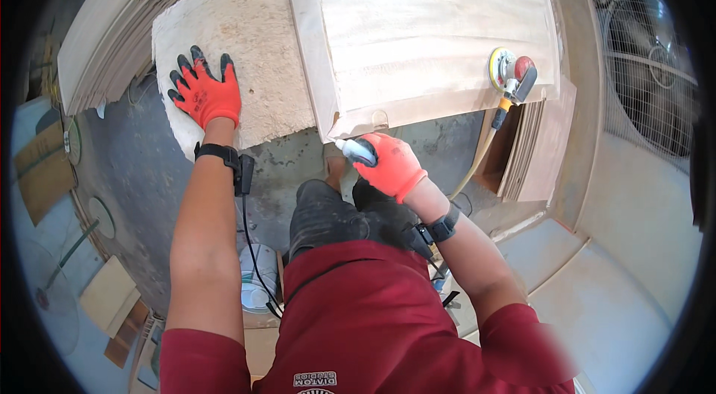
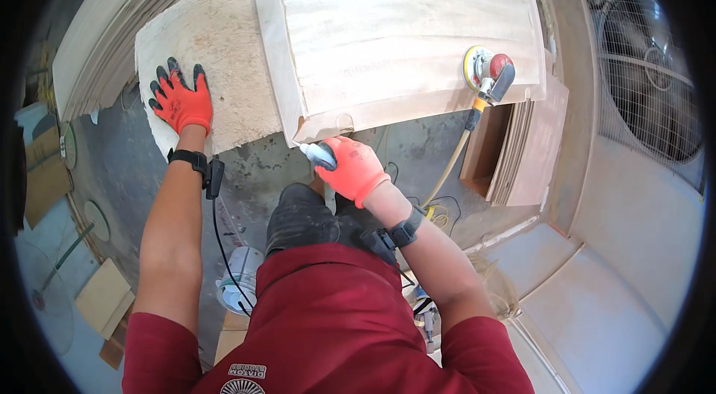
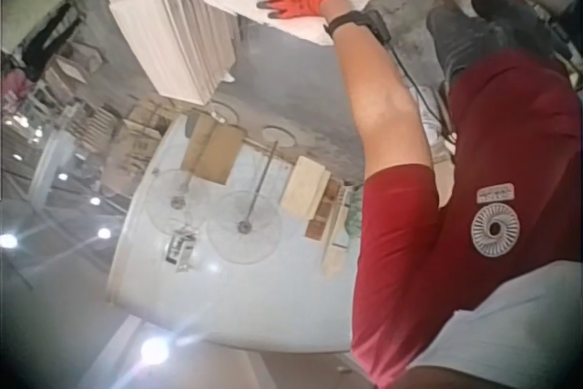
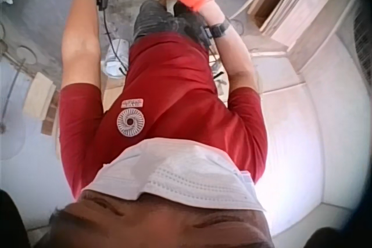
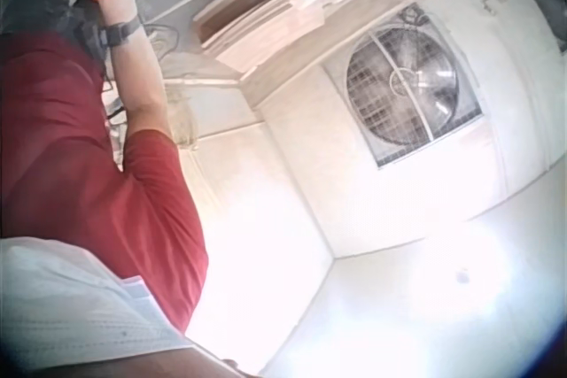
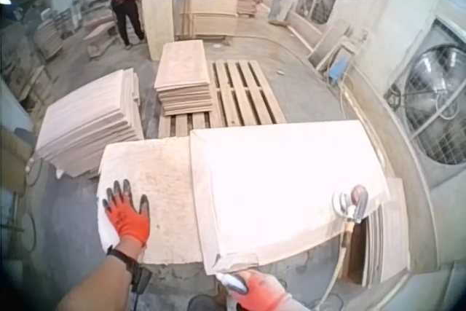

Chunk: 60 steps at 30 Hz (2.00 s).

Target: The person uses a handheld orbital sander to smooth the surface of a large wooden board. They apply a liquid from a small bottle to the wood and continue sanding, moving the tool across the surface in various directions. The person briefly walks to a nearby table to pick up a sanding disc and returns to the board to resume sanding.

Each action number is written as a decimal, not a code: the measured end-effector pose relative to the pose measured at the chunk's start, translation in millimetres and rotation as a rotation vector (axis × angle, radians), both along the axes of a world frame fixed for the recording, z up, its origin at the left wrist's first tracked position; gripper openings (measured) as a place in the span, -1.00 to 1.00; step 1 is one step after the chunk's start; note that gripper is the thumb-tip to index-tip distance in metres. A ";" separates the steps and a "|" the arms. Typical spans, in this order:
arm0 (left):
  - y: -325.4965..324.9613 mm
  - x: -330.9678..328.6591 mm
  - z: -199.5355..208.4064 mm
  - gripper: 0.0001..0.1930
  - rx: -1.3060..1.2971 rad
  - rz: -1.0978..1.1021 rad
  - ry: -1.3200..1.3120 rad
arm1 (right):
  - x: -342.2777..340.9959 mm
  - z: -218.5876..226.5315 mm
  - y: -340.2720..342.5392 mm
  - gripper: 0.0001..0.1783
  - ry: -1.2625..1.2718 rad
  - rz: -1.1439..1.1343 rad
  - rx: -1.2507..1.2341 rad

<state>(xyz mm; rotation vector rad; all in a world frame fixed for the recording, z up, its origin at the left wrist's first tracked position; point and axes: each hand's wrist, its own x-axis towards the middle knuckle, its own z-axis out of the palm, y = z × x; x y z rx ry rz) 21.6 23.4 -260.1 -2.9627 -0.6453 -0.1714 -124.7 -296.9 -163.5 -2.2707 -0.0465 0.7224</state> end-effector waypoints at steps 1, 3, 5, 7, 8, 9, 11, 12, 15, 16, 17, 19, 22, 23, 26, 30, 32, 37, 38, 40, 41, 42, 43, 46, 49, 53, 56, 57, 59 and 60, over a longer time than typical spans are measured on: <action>0.1 0.1 -0.4 -0.22 0.002 -0.002 -0.007 | -1.3 -0.6 1.4 -0.68 0.003 -0.003 0.014; 0.3 0.4 -1.3 -0.22 -0.001 -0.004 -0.018 | -2.6 -0.6 2.4 -0.68 0.014 0.006 0.012; -0.6 -0.2 -0.9 -0.22 -0.011 -0.001 -0.025 | -3.6 -0.4 2.3 -0.68 0.022 0.016 0.012; -0.9 -0.1 -0.7 -0.22 -0.008 -0.005 -0.028 | -3.9 0.2 1.5 -0.68 0.027 0.025 0.013; -0.9 0.1 -0.8 -0.22 -0.006 -0.007 -0.029 | -4.4 0.0 1.1 -0.68 0.020 0.001 0.019; -0.5 0.1 -0.6 -0.21 -0.029 -0.013 -0.035 | -5.2 -0.4 0.6 -0.69 0.013 -0.023 0.026; 0.7 -0.5 0.4 -0.20 -0.078 -0.022 -0.047 | -5.5 -1.0 -1.2 -0.68 0.002 -0.072 0.026; 0.7 -1.0 0.6 -0.20 -0.080 -0.022 -0.049 | -4.8 -1.8 -3.6 -0.68 -0.002 -0.099 0.021; -0.3 -1.5 1.4 -0.21 -0.064 -0.022 -0.052 | -3.3 -6.9 -7.5 -0.65 -0.008 -0.198 0.002; -1.2 -1.0 1.5 -0.23 -0.048 -0.019 -0.052 | -3.0 -8.0 -8.9 -0.64 -0.010 -0.234 -0.008; -1.9 -0.6 1.7 -0.24 -0.033 -0.016 -0.051 | -2.9 -8.4 -9.6 -0.63 -0.013 -0.241 -0.013; -1.9 -0.7 1.1 -0.24 -0.041 -0.022 -0.062 | -3.2 -8.8 -9.8 -0.60 -0.019 -0.257 -0.024; -0.5 -0.9 -0.8 -0.24 -0.046 -0.031 -0.074 | -6.1 -13.4 -8.4 -0.59 -0.032 -0.298 -0.032; 0.2 -0.8 -1.4 -0.24 -0.046 -0.034 -0.077 | -5.7 -12.7 -8.2 -0.59 -0.017 -0.317 -0.021; 1.0 -0.9 -3.1 -0.24 -0.044 -0.032 -0.086 | -2.6 -6.1 -9.9 -0.58 0.012 -0.349 -0.013; 0.0 -1.0 -2.3 -0.24 -0.032 -0.044 -0.088 | -2.9 -5.4 -17.7 -0.59 -0.014 -0.367 -0.047; 1.7 -1.7 -4.4 -0.25 -0.021 -0.045 -0.088 | -3.9 -5.6 -23.1 -0.60 -0.030 -0.386 -0.047; -0.2 -1.2 -1.9 -0.25 -0.038 -0.048 -0.075 | -2.0 2.1 -38.0 -0.63 0.006 -0.408 -0.076; 1.9 -1.2 -4.4 -0.25 -0.019 -0.056 -0.084 | -1.9 3.8 -40.1 -0.64 0.021 -0.425 -0.067; 2.9 -1.0 -6.0 -0.26 -0.007 -0.043 -0.079 | -2.3 6.1 -44.5 -0.65 0.050 -0.461 -0.051; 3.4 -0.7 -7.2 -0.27 -0.002 -0.038 -0.076 | -3.9 4.5 -47.5 -0.65 0.018 -0.466 -0.061; 5.2 -0.2 -9.4 -0.27 0.018 -0.039 -0.076 | -6.3 1.0 -50.6 -0.65 -0.013 -0.471 -0.071; 4.7 -0.2 -8.8 -0.27 0.014 -0.041 -0.081 | -8.1 -1.6 -54.0 -0.65 -0.045 -0.476 -0.081; 2.3 -0.9 -6.8 -0.28 0.027 -0.044 -0.081 | -9.7 -3.8 -64.9 -0.66 -0.088 -0.486 -0.097; 4.3 -0.6 -8.5 -0.28 0.016 -0.052 -0.096 | -10.2 -1.4 -75.5 -0.68 -0.130 -0.505 -0.113; 7.9 -0.3 -11.9 -0.28 0.022 -0.065 -0.108 | -5.3 7.8 -88.4 -0.70 -0.060 -0.566 -0.083; 8.5 -0.6 -12.0 -0.27 0.014 -0.074 -0.114 | -3.9 8.3 -99.2 -0.70 -0.056 -0.579 -0.099; 8.6 -0.2 -12.3 -0.27 0.012 -0.076 -0.115 | -4.0 6.3 -102.8 -0.70 -0.061 -0.579 -0.111; 11.1 0.5 -14.5 -0.27 0.015 -0.071 -0.113 | -2.7 4.7 -109.5 -0.70 -0.056 -0.591 -0.114; 12.6 0.7 -15.5 -0.27 0.013 -0.070 -0.112 | -2.0 4.8 -113.1 -0.69 -0.047 -0.603 -0.105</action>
